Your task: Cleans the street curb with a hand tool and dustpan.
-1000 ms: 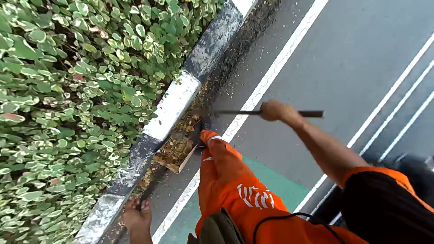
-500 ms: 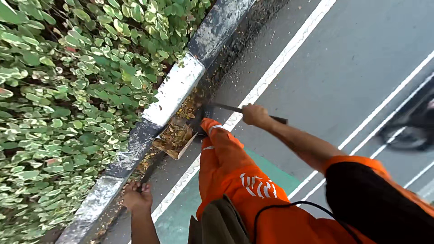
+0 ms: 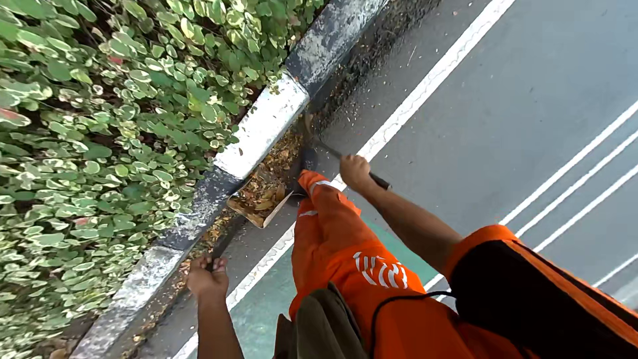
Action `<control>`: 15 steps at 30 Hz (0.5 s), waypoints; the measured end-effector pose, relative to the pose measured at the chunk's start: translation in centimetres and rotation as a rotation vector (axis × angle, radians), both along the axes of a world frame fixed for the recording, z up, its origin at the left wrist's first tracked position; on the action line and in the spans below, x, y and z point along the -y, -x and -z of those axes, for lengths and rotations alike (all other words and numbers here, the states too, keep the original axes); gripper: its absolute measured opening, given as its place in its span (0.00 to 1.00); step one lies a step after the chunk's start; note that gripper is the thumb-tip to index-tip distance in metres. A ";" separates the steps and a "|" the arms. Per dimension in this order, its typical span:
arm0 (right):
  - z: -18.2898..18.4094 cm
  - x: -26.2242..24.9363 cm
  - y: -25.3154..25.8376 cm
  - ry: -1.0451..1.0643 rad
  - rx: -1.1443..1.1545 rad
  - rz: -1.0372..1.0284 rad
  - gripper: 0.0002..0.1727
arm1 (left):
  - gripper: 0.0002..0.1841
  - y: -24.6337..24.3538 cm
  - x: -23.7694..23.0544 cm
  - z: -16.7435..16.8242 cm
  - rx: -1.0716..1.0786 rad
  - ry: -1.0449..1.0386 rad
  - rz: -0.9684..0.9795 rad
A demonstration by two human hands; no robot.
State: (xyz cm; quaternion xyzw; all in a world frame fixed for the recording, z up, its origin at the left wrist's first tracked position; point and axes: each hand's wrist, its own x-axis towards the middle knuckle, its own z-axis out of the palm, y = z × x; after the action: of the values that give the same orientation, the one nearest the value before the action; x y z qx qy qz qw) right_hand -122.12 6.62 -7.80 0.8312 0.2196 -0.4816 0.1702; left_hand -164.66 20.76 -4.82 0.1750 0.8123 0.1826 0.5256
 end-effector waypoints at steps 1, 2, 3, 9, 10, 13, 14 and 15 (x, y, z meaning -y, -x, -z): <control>-1.1 1.1 1.3 0.007 -0.064 -0.035 0.14 | 0.14 -0.1 0.2 0.1 0.002 0.004 -0.007; -2.0 2.5 1.4 0.006 -0.109 -0.069 0.13 | 0.14 -0.4 0.3 0.4 0.006 0.002 -0.014; -3.0 3.5 0.7 0.051 -0.162 -0.086 0.13 | 0.14 -0.5 0.4 0.4 0.013 0.003 -0.014; -10.1 5.1 -9.2 0.204 -0.146 -0.127 0.16 | 0.14 0.3 1.0 0.6 0.024 0.003 0.002; -10.4 4.5 -10.2 0.181 -0.076 -0.109 0.16 | 0.14 0.5 1.0 0.7 0.029 0.000 0.010; -7.9 2.0 -8.5 0.060 0.095 0.045 0.18 | 0.13 1.6 1.2 1.0 0.061 -0.005 0.022; -5.7 1.8 -5.9 -0.010 0.132 0.095 0.20 | 0.13 2.0 1.3 1.1 0.074 -0.008 0.021; -3.5 1.8 -2.6 -0.058 0.152 0.121 0.20 | 0.13 2.5 1.3 1.2 0.088 -0.013 0.022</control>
State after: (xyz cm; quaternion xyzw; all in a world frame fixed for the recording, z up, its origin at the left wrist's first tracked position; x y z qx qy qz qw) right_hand -119.47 4.77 -4.27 0.8817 0.1695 -0.4198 0.1328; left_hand -167.19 19.44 -5.97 0.1792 0.7852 0.1898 0.5616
